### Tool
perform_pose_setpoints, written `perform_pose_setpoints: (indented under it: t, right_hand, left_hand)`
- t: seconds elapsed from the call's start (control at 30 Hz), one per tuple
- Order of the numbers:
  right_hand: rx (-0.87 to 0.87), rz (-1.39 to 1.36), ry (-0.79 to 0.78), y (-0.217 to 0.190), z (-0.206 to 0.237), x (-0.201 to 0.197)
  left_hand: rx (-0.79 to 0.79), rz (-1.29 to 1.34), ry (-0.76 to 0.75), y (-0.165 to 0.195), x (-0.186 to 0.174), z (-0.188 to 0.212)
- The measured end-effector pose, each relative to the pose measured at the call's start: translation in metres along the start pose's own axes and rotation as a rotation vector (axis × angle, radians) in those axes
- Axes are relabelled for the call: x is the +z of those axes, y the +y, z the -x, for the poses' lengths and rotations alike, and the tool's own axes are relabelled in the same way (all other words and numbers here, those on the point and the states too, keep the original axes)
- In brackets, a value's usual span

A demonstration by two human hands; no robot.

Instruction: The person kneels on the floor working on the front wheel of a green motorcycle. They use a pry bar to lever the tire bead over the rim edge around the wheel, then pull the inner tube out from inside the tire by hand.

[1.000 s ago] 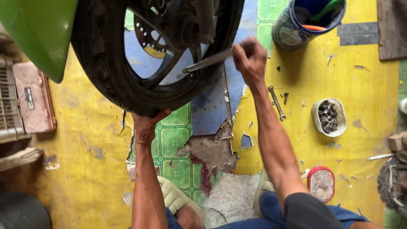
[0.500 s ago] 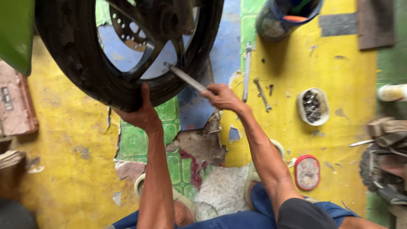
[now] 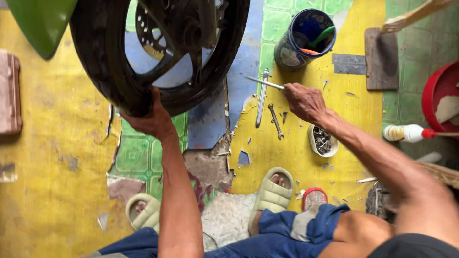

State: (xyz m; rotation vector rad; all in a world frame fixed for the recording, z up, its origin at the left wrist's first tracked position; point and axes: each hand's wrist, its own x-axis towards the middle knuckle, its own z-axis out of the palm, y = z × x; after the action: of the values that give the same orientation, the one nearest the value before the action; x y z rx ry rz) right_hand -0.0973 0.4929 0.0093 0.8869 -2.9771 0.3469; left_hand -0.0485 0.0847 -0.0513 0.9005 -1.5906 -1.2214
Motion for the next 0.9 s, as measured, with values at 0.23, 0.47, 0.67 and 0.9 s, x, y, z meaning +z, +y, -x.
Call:
perform_pose_setpoints:
  t: [0.23, 0.47, 0.67, 0.9]
  right_hand:
    - [0.037, -0.287, 0.043, -0.037, -0.021, 0.044]
    - [0.407, -0.889, -0.160, -0.136, -0.001, 0.129]
    - [0.446, -0.937, -0.047, -0.182, 0.025, 0.144]
    - [0.445, -0.611, -0.176, -0.123, 0.017, 0.123]
  left_hand:
    - [0.089, -0.114, -0.062, -0.002, -0.013, -0.016]
    - [-0.268, 0.524, -0.755, 0.000, -0.066, -0.029]
    - [-0.351, 0.410, -0.929, -0.031, -0.067, -0.043]
    - [-0.370, 0.495, -0.809, -0.037, -0.060, -0.038]
